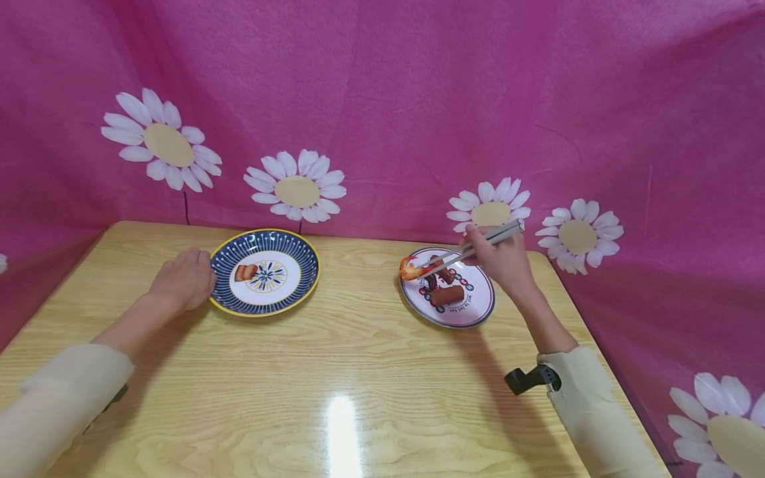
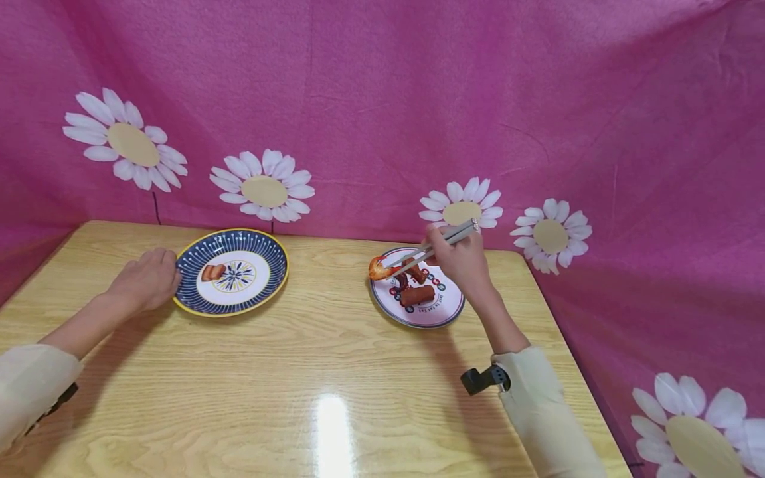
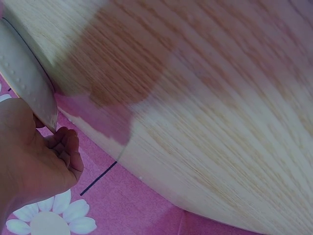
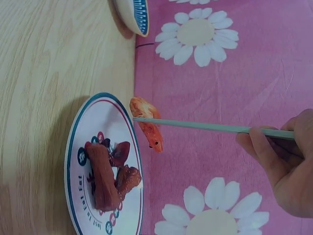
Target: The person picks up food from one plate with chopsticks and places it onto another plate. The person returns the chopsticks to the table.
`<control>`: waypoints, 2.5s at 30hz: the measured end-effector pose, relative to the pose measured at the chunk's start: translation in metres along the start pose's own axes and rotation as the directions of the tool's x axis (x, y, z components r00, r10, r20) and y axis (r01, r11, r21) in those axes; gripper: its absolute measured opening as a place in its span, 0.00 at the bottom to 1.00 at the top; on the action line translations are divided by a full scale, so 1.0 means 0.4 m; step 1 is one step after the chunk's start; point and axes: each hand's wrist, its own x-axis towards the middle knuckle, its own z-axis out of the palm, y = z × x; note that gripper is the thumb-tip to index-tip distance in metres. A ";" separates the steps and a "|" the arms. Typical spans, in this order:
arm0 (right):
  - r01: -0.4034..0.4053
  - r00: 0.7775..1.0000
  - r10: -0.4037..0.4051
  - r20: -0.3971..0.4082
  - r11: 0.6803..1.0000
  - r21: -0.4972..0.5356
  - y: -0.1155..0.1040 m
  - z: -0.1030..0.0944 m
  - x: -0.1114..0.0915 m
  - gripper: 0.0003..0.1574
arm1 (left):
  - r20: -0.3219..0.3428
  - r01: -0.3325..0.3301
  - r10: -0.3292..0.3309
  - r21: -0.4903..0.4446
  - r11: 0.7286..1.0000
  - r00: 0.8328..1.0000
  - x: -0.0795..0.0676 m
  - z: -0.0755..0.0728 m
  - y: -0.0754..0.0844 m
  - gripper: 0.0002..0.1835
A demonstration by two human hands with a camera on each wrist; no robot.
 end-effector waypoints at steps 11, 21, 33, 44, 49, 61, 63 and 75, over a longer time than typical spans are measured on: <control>-0.026 0.999 0.025 -0.038 0.999 -0.029 0.019 -0.030 -0.006 0.25 | 0.006 0.007 -0.007 -0.004 1.000 1.000 0.000 -0.002 0.001 0.18; -0.050 0.997 0.051 -0.050 0.998 0.037 0.037 -0.056 -0.014 0.24 | -0.003 -0.005 0.005 0.005 1.000 1.000 -0.002 -0.002 0.000 0.17; -0.038 0.996 0.032 -0.082 0.996 -0.076 0.045 -0.077 -0.016 0.26 | 0.008 0.005 -0.005 0.001 1.000 1.000 -0.002 -0.001 0.000 0.18; -0.037 0.994 0.026 -0.107 0.994 -0.103 0.058 -0.108 -0.027 0.25 | -0.001 0.003 -0.003 -0.004 1.000 1.000 -0.001 0.001 -0.002 0.18; -0.032 0.994 0.016 -0.109 0.989 -0.143 0.070 -0.124 -0.034 0.25 | -0.003 0.005 -0.005 -0.011 1.000 1.000 0.001 0.001 -0.002 0.18; -0.008 0.991 -0.020 -0.135 0.978 -0.207 0.098 -0.141 -0.030 0.23 | -0.005 0.010 -0.010 -0.016 1.000 1.000 -0.001 0.002 -0.002 0.18; -0.014 0.990 -0.018 -0.138 0.975 -0.224 0.105 -0.141 -0.030 0.23 | -0.001 0.012 -0.012 -0.015 1.000 1.000 -0.003 0.002 -0.002 0.17; -0.067 0.988 0.025 -0.151 0.958 -0.278 0.135 -0.149 -0.036 0.25 | -0.009 0.002 -0.002 0.000 1.000 1.000 -0.004 -0.003 0.001 0.17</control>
